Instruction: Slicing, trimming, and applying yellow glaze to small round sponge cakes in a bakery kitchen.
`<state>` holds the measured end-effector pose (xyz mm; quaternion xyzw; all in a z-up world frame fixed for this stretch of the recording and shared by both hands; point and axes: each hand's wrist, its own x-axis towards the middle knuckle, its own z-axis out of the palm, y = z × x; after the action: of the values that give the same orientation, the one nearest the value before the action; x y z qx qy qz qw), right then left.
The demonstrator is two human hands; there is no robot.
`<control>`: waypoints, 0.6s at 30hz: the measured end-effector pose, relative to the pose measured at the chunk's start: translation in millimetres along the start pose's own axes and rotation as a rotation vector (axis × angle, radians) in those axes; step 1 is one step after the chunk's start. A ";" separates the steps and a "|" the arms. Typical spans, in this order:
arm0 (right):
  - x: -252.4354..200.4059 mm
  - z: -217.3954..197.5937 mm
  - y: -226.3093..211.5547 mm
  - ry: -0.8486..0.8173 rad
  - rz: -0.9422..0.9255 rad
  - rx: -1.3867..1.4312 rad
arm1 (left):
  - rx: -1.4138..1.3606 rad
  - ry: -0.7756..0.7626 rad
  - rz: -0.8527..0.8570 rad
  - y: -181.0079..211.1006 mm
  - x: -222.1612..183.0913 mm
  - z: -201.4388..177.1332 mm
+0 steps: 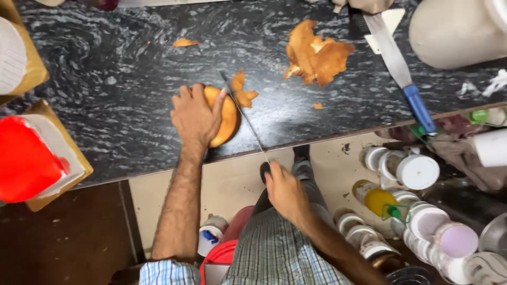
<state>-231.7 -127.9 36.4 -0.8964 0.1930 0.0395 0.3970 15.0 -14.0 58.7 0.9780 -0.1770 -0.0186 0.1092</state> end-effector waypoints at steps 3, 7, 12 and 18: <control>-36.0 -4.9 18.2 -0.112 0.045 0.023 | -0.043 0.039 -0.172 -6.8 -6.1 5.2; -21.7 -13.3 1.4 -0.025 -0.004 0.031 | -0.087 0.175 -0.265 -19.3 0.5 10.6; 20.9 5.2 -12.6 -0.046 0.008 0.003 | -0.003 0.091 0.068 -7.1 -5.1 2.4; -41.5 -3.7 18.5 -0.110 0.019 0.002 | -0.026 -0.002 -0.265 -12.1 -7.7 6.7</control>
<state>-277.2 -128.9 35.4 -0.8906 0.1795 0.0924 0.4076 11.5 -1.7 49.4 0.9912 -0.0462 -0.0364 0.1184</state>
